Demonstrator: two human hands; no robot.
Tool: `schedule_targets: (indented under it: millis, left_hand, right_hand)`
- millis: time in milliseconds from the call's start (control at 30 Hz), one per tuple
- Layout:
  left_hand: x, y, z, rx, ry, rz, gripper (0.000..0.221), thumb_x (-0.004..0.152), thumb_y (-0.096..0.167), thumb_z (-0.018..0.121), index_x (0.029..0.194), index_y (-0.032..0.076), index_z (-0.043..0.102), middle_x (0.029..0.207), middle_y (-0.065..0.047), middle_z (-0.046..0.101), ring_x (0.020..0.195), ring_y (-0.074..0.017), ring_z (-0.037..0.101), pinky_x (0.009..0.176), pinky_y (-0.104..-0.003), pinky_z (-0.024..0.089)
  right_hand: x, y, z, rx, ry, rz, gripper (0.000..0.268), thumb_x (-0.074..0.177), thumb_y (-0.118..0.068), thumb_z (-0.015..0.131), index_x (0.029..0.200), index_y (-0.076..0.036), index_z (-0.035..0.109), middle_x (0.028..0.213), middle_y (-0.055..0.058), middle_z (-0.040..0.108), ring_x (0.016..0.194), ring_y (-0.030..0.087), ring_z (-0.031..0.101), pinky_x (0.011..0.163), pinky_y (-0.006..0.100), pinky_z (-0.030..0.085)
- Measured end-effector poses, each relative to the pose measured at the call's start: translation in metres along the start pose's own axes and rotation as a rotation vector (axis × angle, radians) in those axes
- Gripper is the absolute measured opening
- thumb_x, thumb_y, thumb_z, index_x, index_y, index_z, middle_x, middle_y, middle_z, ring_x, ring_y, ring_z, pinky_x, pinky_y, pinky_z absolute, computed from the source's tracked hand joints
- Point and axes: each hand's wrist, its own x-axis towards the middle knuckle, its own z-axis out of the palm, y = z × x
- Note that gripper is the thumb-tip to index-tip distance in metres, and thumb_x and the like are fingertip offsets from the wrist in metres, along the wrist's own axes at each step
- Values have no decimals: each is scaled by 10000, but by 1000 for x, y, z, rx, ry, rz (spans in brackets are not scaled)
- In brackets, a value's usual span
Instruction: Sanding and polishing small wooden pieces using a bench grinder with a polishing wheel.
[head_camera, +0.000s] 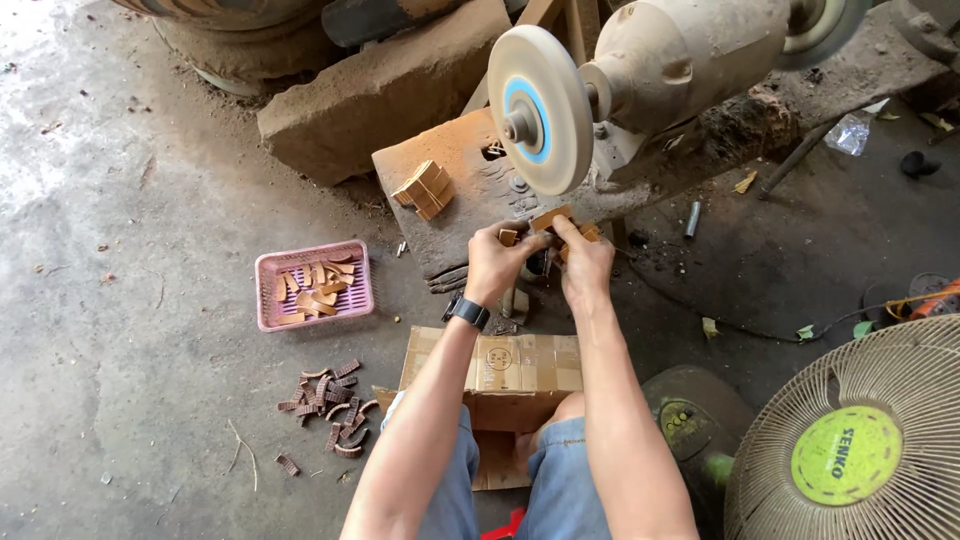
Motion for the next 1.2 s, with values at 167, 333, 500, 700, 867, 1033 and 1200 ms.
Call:
schedule_targets:
  millis: [167,333,500,700,867,1033,1200]
  left_hand:
    - [12,-19,12,-318,143,-38,256,870,158,801,1020,-48,774,848,-70,781,724,-89,687,643,-277,592]
    - [31,-21,14,-499,235,-39,198,894,137,791,1001,-27,759,850,-41,758,688,-51,650,582,-216,541]
    - [40,-13,36,-756,55,-315,145,897,140,770,973,19,747,698,-11,642,525,-58,527,419,-218,390]
    - [36,-8,44,-798,17,-284,118,896,111,759,960,21,720,735,-4,679,567,-51,537,445,-213,404]
    - [33,-28,22,-478,213,41,130,915,71,764,958,-30,694,820,-27,728,725,-51,637,624,-232,534]
    - [14,-6,-2,-297,326,58,166,892,80,739,1020,-10,681,793,-27,733,708,-47,662,630,-239,560]
    - [18,-18,6,-261,239,157,197,890,104,783,1019,-11,689,804,-17,728,697,-35,632,599,-229,546]
  right_hand:
    - [-1,2,23,-20,-2,-64,195,846,-21,792,1034,4,747,941,72,755,741,148,701,657,300,583]
    - [9,2,50,-51,32,-214,226,824,20,800,1044,15,748,992,59,764,806,123,712,736,278,597]
    - [15,-8,40,-140,153,-324,184,882,-31,809,1019,67,735,926,71,753,748,115,665,671,283,540]
    - [11,-11,35,-272,161,-445,172,937,-44,789,1060,71,755,927,73,744,763,111,623,685,272,506]
    - [9,7,54,-8,1,-319,248,859,18,745,1105,6,724,1051,28,745,900,105,688,798,253,559]
    - [13,26,50,90,-66,-34,186,867,12,746,1053,10,743,978,40,744,840,147,673,742,301,541]
    - [-6,-16,51,-75,-83,-176,191,870,-21,727,1059,-13,741,1024,19,760,931,95,694,870,250,543]
